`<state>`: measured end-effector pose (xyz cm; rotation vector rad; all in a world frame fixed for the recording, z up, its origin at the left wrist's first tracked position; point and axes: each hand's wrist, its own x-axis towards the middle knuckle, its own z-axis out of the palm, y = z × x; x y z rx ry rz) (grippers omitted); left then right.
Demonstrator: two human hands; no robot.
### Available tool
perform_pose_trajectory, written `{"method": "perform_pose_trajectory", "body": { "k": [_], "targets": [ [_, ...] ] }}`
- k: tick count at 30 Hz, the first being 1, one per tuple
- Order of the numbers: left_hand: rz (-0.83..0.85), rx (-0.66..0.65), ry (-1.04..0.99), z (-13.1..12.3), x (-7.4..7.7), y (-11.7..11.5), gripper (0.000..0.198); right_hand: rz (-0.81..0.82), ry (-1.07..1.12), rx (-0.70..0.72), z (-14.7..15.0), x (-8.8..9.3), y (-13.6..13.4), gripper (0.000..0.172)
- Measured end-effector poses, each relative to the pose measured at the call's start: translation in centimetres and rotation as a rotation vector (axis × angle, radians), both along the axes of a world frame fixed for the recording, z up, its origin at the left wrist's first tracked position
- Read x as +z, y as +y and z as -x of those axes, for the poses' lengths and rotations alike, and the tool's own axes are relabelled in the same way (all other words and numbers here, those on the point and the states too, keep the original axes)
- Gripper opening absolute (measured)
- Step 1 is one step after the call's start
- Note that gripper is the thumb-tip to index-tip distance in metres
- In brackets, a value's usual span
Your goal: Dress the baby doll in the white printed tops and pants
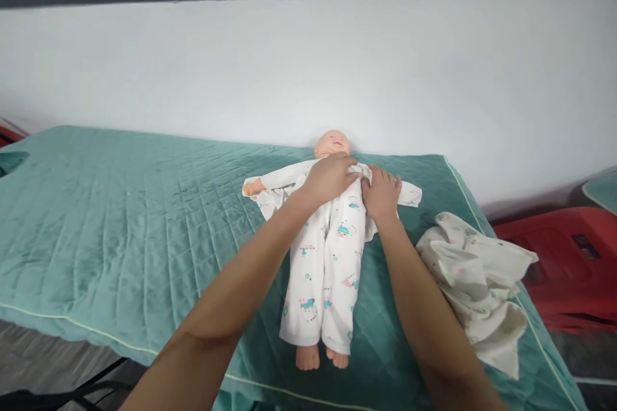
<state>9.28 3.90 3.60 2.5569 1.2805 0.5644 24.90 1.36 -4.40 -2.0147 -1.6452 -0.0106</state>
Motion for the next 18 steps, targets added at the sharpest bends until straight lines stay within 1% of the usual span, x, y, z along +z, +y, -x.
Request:
{"method": "perform_pose_trajectory", "body": {
  "k": [3,5,6,10,13,15,18],
  "targets": [
    [0.038,-0.047,0.298,-3.3,0.9,1.5,0.029,0.004,-0.035,-0.022,-0.3,0.1,0.0,0.041],
    [0.06,-0.044,0.461,-5.0,1.0,2.1,0.029,-0.003,-0.048,-0.041,-0.5,0.2,-0.1,0.039],
    [0.076,-0.033,0.512,-5.7,0.9,2.2,0.03,-0.009,-0.051,-0.048,-0.5,0.2,-0.1,0.038],
    [0.129,0.013,0.602,-8.3,-0.2,2.5,0.037,-0.005,-0.053,-0.057,-0.7,0.4,0.0,0.038],
    [0.12,0.052,0.634,-9.5,-1.0,2.6,0.038,0.02,-0.025,-0.087,-0.9,0.4,0.1,0.039],
    [0.103,0.069,0.644,-9.7,-1.0,2.8,0.035,0.03,0.0,-0.091,-1.2,0.4,0.2,0.039],
    [0.105,0.091,0.665,-8.9,-0.3,3.7,0.035,0.033,0.042,-0.106,-1.7,0.3,0.5,0.039]
  ]
}}
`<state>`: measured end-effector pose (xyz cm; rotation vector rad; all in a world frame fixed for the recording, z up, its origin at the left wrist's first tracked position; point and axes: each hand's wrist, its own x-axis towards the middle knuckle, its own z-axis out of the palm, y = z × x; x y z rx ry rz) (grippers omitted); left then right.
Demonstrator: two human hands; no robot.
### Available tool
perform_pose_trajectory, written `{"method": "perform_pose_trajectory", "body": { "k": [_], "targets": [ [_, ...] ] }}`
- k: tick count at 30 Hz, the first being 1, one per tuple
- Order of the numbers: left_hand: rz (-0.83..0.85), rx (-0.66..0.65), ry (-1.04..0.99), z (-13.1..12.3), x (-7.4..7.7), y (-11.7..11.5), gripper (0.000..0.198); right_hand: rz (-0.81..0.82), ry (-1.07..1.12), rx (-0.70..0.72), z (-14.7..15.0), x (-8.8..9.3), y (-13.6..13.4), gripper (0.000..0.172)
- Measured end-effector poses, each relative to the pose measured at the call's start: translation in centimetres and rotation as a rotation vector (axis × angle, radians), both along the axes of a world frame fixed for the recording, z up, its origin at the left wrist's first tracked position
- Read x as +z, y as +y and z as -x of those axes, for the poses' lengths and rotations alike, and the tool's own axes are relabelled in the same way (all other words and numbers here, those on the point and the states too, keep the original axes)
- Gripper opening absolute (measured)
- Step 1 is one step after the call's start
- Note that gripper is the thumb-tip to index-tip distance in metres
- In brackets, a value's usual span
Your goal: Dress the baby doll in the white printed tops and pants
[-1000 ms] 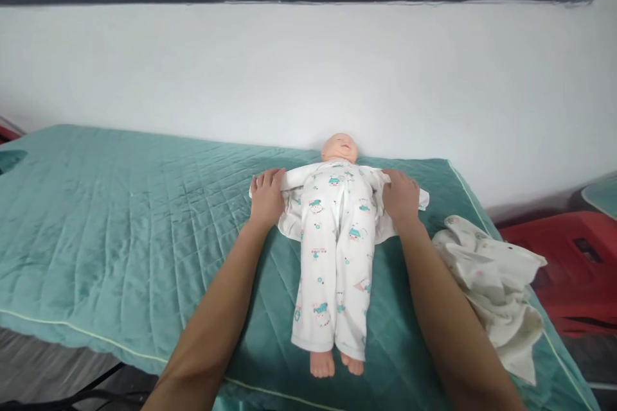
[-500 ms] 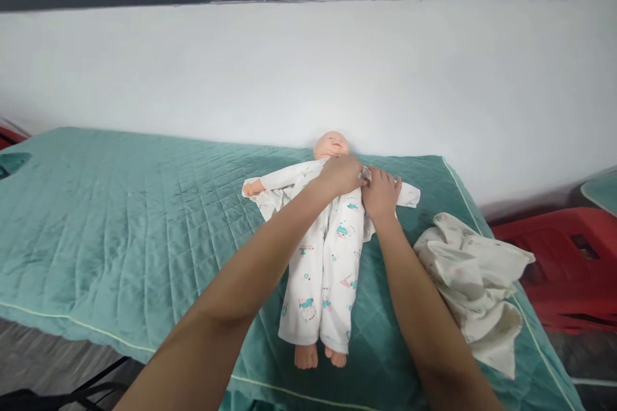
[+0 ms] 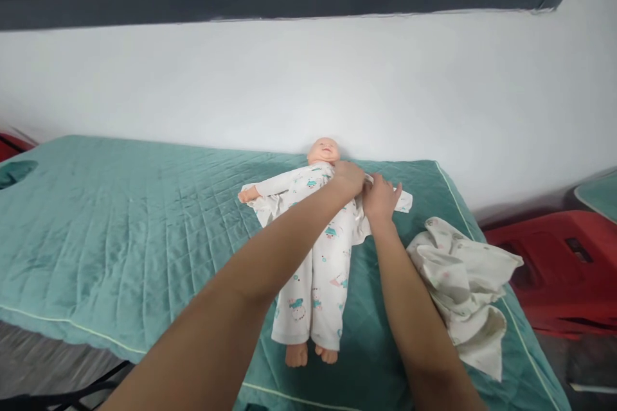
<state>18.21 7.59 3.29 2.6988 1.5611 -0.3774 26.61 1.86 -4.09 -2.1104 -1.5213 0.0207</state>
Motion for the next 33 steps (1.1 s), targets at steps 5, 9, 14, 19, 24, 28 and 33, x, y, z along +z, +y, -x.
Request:
{"method": "perform_pose_trajectory", "body": {
  "k": [5,9,14,19,24,28,33],
  "targets": [
    [0.018,0.0,0.033,2.3,0.8,1.5,0.045,0.008,0.076,-0.042,-0.1,0.0,0.3,0.043],
    [0.023,-0.08,0.005,2.3,0.2,1.1,0.056,0.056,0.096,-0.072,0.2,0.1,0.3,0.04],
    [0.061,-0.218,-0.026,1.2,-0.6,0.7,0.035,0.099,0.079,-0.059,0.1,0.4,0.2,0.036],
    [0.106,-0.259,-0.014,0.3,-1.6,1.1,0.027,0.103,0.106,-0.057,0.2,0.4,0.3,0.032],
    [0.067,-0.241,0.011,0.2,-1.6,1.0,0.03,0.139,0.161,-0.089,-0.1,0.4,0.6,0.034],
    [0.01,-0.256,0.035,1.2,-0.4,0.9,0.033,0.111,0.222,-0.099,-0.7,0.3,0.8,0.036],
    [-0.066,-0.252,0.066,3.2,1.2,1.2,0.041,0.075,0.31,-0.127,-1.4,-0.6,1.1,0.038]
  ]
}}
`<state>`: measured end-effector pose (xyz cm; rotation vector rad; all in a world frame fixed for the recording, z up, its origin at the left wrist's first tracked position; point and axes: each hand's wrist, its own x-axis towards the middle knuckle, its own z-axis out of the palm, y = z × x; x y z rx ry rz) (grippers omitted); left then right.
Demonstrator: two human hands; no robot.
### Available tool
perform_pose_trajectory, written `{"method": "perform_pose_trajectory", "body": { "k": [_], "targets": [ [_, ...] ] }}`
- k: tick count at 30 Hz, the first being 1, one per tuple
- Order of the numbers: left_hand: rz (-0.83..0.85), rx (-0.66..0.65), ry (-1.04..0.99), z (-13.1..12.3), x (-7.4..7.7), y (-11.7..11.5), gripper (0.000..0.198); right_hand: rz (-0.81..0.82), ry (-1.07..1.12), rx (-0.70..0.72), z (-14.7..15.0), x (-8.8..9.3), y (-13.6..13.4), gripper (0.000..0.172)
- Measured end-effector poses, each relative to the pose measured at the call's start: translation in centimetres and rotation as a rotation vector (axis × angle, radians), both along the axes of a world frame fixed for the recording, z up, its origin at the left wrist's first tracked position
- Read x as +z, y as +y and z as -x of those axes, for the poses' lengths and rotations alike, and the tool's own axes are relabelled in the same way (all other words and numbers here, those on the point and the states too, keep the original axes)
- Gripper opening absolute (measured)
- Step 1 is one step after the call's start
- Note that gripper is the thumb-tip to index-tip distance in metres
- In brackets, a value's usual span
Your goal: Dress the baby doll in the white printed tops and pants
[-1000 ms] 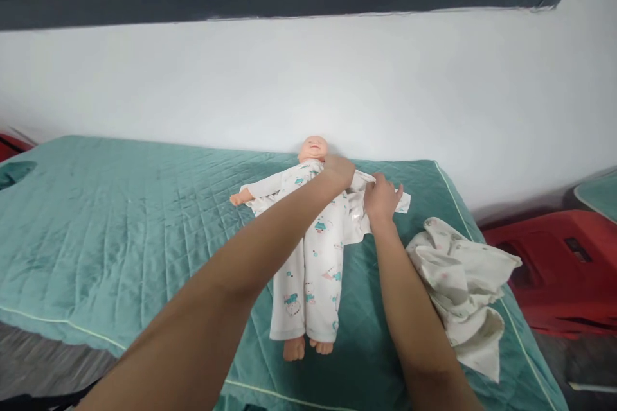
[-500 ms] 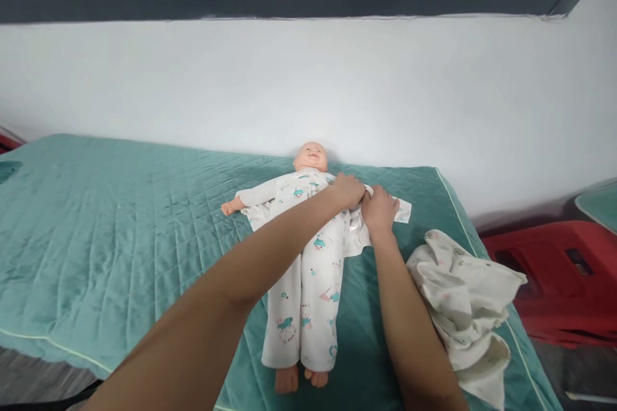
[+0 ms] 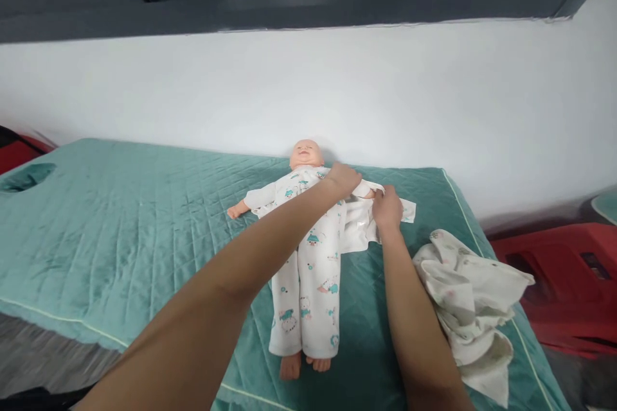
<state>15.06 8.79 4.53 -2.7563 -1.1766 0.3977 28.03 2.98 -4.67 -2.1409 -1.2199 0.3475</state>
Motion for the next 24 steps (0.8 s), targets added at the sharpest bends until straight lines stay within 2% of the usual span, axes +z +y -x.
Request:
{"method": "perform_pose_trajectory", "body": {
  "k": [7,14,20,24],
  "targets": [
    [-0.073,0.01,0.015,2.2,1.3,0.2,0.043,-0.099,0.205,-0.043,-0.5,-1.1,0.1,0.038],
    [-0.103,0.02,-0.003,3.2,1.8,-0.4,0.043,-0.373,0.5,0.001,-1.3,-1.8,0.9,0.025],
    [-0.024,0.028,-0.068,2.0,0.9,-0.9,0.043,-0.613,0.722,0.005,-1.7,-1.6,1.4,0.035],
    [0.01,0.045,-0.105,0.0,-0.7,-1.1,0.043,-0.953,0.713,-0.066,-1.2,0.0,0.5,0.042]
  ]
}}
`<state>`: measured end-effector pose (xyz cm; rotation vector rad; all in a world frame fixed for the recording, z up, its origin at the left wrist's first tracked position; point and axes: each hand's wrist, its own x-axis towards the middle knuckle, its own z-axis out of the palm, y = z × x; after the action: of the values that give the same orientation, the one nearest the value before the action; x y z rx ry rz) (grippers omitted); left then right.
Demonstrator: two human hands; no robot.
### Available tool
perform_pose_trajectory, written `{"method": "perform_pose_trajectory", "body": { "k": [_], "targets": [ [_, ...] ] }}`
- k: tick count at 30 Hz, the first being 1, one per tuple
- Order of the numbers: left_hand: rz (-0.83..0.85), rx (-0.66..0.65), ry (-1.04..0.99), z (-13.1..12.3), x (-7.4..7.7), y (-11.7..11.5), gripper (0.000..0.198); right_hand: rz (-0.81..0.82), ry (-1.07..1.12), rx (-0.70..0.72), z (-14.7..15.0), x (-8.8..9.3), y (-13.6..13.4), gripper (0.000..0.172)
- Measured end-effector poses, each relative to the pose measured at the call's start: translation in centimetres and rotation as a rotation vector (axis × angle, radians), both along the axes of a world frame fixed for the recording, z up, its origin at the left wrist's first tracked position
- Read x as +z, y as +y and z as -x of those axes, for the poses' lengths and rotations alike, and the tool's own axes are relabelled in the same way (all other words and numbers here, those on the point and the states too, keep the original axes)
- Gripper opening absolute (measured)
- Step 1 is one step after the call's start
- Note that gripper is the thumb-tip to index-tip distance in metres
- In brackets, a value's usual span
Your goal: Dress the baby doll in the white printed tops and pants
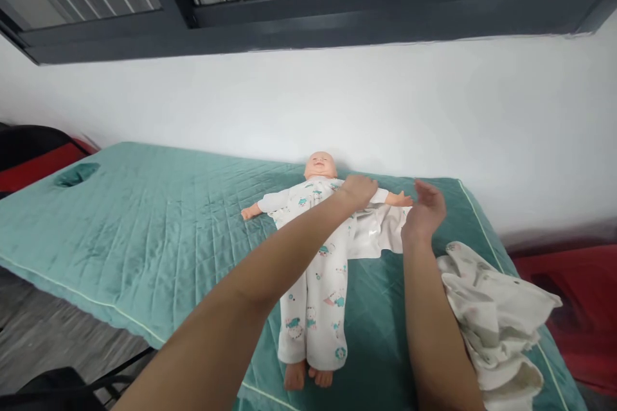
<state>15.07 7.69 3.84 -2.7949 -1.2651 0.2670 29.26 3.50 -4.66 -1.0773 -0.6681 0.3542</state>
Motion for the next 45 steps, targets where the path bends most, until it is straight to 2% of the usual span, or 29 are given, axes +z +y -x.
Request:
{"method": "perform_pose_trajectory", "body": {
  "k": [3,6,8,11,13,15,17,20,24,27,29,30,32,34,38,42,45],
  "targets": [
    [0.029,0.011,-0.02,-1.6,-1.0,-0.5,0.045,-0.145,-0.057,-0.034,1.0,0.9,-0.6,0.046],
    [0.042,0.027,-0.045,-1.8,-0.9,-1.6,0.04,-0.119,-0.114,0.092,2.4,0.9,-0.9,0.047],
    [0.023,0.03,-0.094,-0.4,-0.2,-2.6,0.037,-0.079,-0.135,0.182,3.3,0.6,-1.1,0.047],
    [-0.038,0.05,-0.305,4.5,0.5,-4.1,0.029,0.057,-0.184,0.307,4.8,0.4,-1.5,0.044],
    [-0.077,0.134,-0.579,9.0,0.0,-4.8,0.029,0.178,-0.284,0.392,6.0,0.7,-2.0,0.04],
    [-0.132,0.285,-0.875,13.3,-1.5,-5.2,0.029,0.284,-0.409,0.464,7.2,1.2,-2.5,0.04],
    [-0.134,0.465,-1.084,16.7,-3.4,-5.2,0.029,0.345,-0.512,0.525,8.2,1.6,-3.0,0.044],
    [-0.044,0.575,-1.143,19.0,-5.3,-5.1,0.031,0.354,-0.592,0.586,9.2,1.8,-3.4,0.048],
    [0.114,0.577,-1.099,19.4,-5.1,-5.3,0.037,0.331,-0.638,0.509,9.4,1.5,-3.5,0.042],
    [0.256,0.631,-1.034,19.8,-4.6,-5.8,0.045,0.328,-0.684,0.321,8.8,1.3,-3.6,0.032],
    [0.342,0.64,-1.003,20.3,-4.5,-6.1,0.049,0.436,-0.749,0.222,8.4,1.2,-3.8,0.031],
    [0.384,0.638,-0.996,20.5,-4.5,-6.2,0.051,0.525,-0.786,0.214,8.2,1.2,-3.9,0.037],
    [0.456,0.636,-0.998,20.8,-4.6,-6.3,0.053,0.682,-0.834,0.284,8.0,1.1,-4.3,0.049],
    [0.494,0.638,-1.018,20.8,-4.6,-6.3,0.054,0.728,-0.798,0.396,8.1,1.0,-4.7,0.054],
    [0.536,0.586,-1.101,20.2,-4.9,-6.2,0.056,0.636,-0.58,0.475,8.6,0.8,-5.0,0.053],
    [0.575,0.558,-1.186,19.3,-5.5,-6.2,0.061,0.537,-0.429,0.397,8.7,1.0,-4.7,0.048],
    [0.541,0.557,-1.225,18.5,-5.9,-6.0,0.061,0.547,-0.358,0.352,8.5,0.9,-4.4,0.044]
  ]
}}
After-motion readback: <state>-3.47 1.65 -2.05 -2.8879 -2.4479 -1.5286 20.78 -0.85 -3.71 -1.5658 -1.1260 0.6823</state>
